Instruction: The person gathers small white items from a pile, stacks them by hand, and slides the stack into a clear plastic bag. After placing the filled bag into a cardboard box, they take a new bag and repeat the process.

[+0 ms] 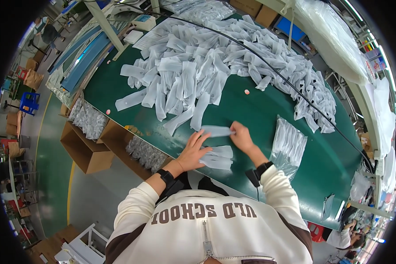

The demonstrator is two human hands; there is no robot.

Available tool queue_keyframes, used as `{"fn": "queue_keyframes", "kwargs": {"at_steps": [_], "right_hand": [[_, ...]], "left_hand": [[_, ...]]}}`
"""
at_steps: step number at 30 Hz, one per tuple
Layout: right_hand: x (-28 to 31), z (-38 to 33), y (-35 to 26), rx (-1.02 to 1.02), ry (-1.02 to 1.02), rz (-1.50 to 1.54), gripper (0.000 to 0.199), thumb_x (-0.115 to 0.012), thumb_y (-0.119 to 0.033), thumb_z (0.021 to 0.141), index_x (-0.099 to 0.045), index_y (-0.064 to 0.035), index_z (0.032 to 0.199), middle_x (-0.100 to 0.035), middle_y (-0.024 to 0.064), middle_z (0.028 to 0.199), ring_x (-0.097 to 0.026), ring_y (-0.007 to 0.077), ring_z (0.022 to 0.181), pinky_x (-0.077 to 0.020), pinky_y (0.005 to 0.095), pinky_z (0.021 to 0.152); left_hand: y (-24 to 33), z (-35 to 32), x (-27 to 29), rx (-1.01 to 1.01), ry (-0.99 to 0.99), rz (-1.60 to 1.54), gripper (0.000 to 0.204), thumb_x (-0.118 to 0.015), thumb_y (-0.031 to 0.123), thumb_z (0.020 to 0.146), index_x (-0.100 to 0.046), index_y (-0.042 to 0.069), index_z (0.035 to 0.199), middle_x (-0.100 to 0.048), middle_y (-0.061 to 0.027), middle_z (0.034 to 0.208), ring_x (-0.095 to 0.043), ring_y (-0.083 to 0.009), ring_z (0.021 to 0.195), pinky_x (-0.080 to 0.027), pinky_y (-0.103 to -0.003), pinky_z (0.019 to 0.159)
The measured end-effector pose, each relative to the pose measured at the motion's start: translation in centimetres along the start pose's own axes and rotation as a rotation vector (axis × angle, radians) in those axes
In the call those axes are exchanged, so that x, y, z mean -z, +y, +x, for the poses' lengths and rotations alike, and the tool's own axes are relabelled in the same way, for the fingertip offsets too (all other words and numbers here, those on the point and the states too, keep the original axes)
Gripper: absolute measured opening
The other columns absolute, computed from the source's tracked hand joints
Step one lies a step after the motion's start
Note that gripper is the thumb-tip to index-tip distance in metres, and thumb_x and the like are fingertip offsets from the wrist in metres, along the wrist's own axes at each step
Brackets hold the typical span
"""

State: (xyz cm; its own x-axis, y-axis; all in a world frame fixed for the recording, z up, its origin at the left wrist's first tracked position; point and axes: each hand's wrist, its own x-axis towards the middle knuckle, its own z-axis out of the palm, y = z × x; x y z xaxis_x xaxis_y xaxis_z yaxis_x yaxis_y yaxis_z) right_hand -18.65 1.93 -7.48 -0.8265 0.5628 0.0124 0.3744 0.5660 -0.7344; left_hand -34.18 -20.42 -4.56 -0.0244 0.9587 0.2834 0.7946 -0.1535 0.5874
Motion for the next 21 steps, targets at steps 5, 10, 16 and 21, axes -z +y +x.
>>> {"fn": "queue_keyframes", "kwargs": {"at_steps": [5, 10, 16, 21], "right_hand": [[-1.3, -3.6, -1.9, 0.115, -0.075, 0.002, 0.018, -0.056, 0.006, 0.071, -0.056, -0.0018, 0.086, -0.059, 0.0198, 0.083, -0.060, 0.0412, 0.079, -0.0496, 0.0457, 0.069], [1.2, 1.6, -3.8, 0.295, -0.143, -0.099, 0.017, -0.055, 0.003, 0.076, -0.060, -0.0037, 0.090, -0.061, 0.0133, 0.096, -0.062, 0.0367, 0.083, -0.0518, 0.0445, 0.070], [-2.6, 10.0, -6.2, 0.479, 0.013, -0.229, 0.026, -0.057, 0.002, 0.079, -0.058, -0.0026, 0.105, -0.062, 0.0149, 0.104, -0.063, 0.0376, 0.093, -0.0531, 0.0449, 0.077], [-3.7, 9.4, -2.9, 0.304, -0.097, -0.382, 0.025, -0.063, 0.000, 0.077, -0.056, -0.0004, 0.101, -0.061, 0.0213, 0.101, -0.062, 0.0410, 0.093, -0.0520, 0.0460, 0.080]], "left_hand": [[-1.1, 0.4, -0.8, -0.058, -0.061, -0.015, 0.061, -0.083, 0.016, 0.056, -0.062, 0.007, 0.113, -0.044, -0.0151, 0.136, -0.038, -0.0400, 0.127, -0.035, -0.048, 0.107], [-1.4, -0.5, -2.2, -0.061, -0.122, -0.055, 0.063, -0.083, 0.016, 0.057, -0.060, 0.007, 0.115, -0.045, -0.0152, 0.134, -0.040, -0.0382, 0.124, -0.035, -0.047, 0.106], [-0.7, -0.4, -2.6, -0.019, -0.122, -0.071, 0.070, -0.083, 0.017, 0.057, -0.057, 0.006, 0.121, -0.045, -0.0154, 0.132, -0.042, -0.0374, 0.121, -0.035, -0.048, 0.105], [-0.8, -0.9, -2.7, 0.032, -0.094, -0.107, 0.076, -0.084, 0.018, 0.055, -0.056, 0.005, 0.125, -0.045, -0.0159, 0.133, -0.041, -0.0378, 0.124, -0.034, -0.048, 0.106]]}}
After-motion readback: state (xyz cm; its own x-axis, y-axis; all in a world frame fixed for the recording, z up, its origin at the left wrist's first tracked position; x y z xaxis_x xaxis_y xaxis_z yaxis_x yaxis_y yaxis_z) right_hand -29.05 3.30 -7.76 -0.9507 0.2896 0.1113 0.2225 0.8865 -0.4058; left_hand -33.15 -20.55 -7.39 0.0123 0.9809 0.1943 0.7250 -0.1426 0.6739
